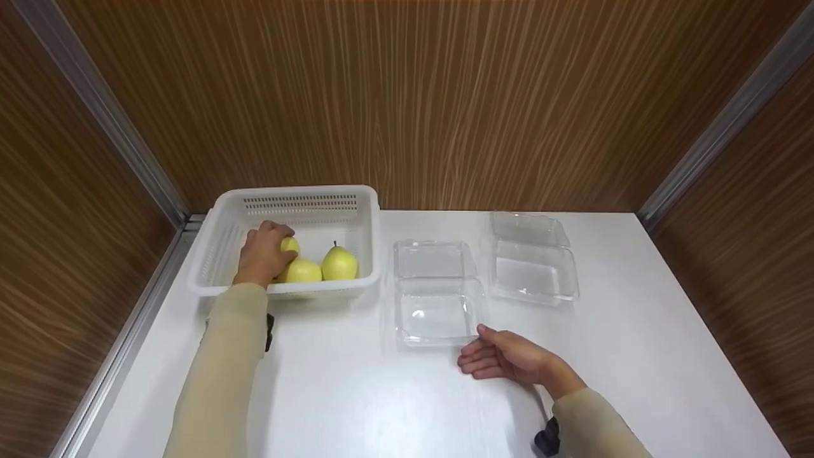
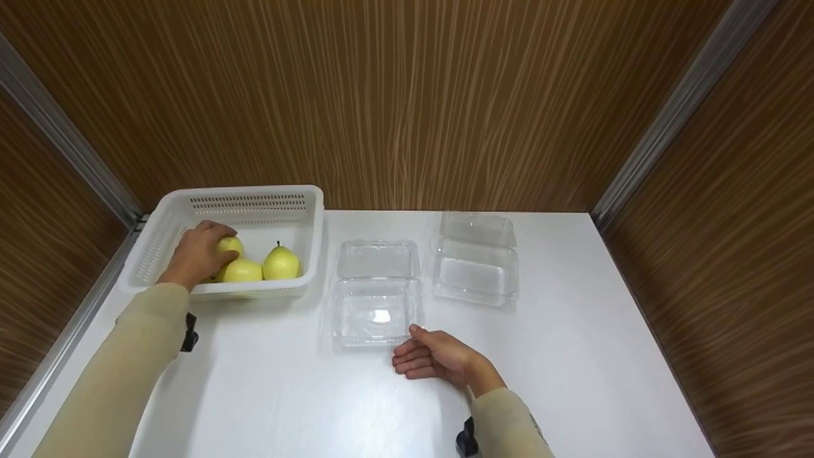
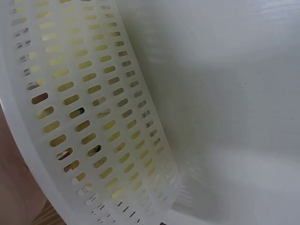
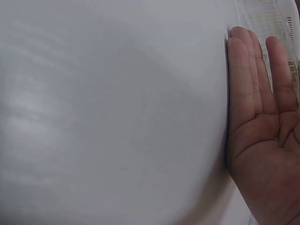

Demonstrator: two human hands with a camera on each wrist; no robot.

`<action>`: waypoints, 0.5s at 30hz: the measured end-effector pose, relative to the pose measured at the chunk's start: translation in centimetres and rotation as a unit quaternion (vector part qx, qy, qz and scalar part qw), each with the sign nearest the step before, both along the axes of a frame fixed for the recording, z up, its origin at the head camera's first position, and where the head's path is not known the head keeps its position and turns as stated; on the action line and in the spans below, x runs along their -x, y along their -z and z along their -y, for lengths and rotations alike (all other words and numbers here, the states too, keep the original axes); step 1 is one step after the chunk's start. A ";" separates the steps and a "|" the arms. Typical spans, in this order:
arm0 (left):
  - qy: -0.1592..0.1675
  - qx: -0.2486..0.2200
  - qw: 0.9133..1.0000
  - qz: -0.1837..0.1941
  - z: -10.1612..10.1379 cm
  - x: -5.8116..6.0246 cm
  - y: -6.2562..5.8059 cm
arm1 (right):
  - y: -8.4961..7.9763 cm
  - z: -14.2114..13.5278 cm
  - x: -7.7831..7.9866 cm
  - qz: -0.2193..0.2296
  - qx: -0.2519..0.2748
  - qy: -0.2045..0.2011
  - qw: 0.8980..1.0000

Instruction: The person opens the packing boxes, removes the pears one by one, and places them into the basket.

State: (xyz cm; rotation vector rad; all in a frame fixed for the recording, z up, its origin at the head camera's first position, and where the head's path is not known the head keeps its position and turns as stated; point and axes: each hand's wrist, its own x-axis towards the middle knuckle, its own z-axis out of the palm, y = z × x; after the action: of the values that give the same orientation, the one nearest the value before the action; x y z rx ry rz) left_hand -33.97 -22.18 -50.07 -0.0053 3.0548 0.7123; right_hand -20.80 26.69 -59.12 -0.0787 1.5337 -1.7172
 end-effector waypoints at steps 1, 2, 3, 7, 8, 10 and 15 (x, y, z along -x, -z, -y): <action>-0.001 0.001 1.000 0.002 0.1 -0.1 0.1 | 0.0 0.1 0.0 0.000 -0.001 -0.001 1.000; -0.001 0.001 1.000 0.003 0.1 -0.2 0.1 | 0.0 0.1 0.1 0.001 -0.002 -0.002 1.000; -0.001 0.001 1.000 0.003 0.2 -0.3 0.2 | 0.0 0.1 0.1 0.002 -0.003 -0.003 1.000; -0.003 -0.003 1.000 0.000 0.4 -0.6 0.3 | -0.1 0.2 0.2 0.004 -0.004 -0.005 1.000; -0.005 -0.005 1.000 -0.001 0.4 -0.7 0.4 | -0.1 0.2 0.3 0.004 -0.004 -0.007 1.000; -0.009 -0.007 1.000 0.001 0.4 -0.8 0.5 | -0.1 0.2 0.3 0.002 -0.003 -0.010 1.000; -0.008 -0.002 1.000 0.010 -0.2 -1.0 0.7 | 0.0 -0.3 0.1 -0.002 -0.001 -0.017 1.000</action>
State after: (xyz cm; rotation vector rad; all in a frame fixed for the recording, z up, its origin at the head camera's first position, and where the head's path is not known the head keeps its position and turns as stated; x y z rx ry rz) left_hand -32.96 -22.01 -50.77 -0.0357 3.0371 0.7135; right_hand -20.94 26.95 -59.09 -0.1063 1.5281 -1.6911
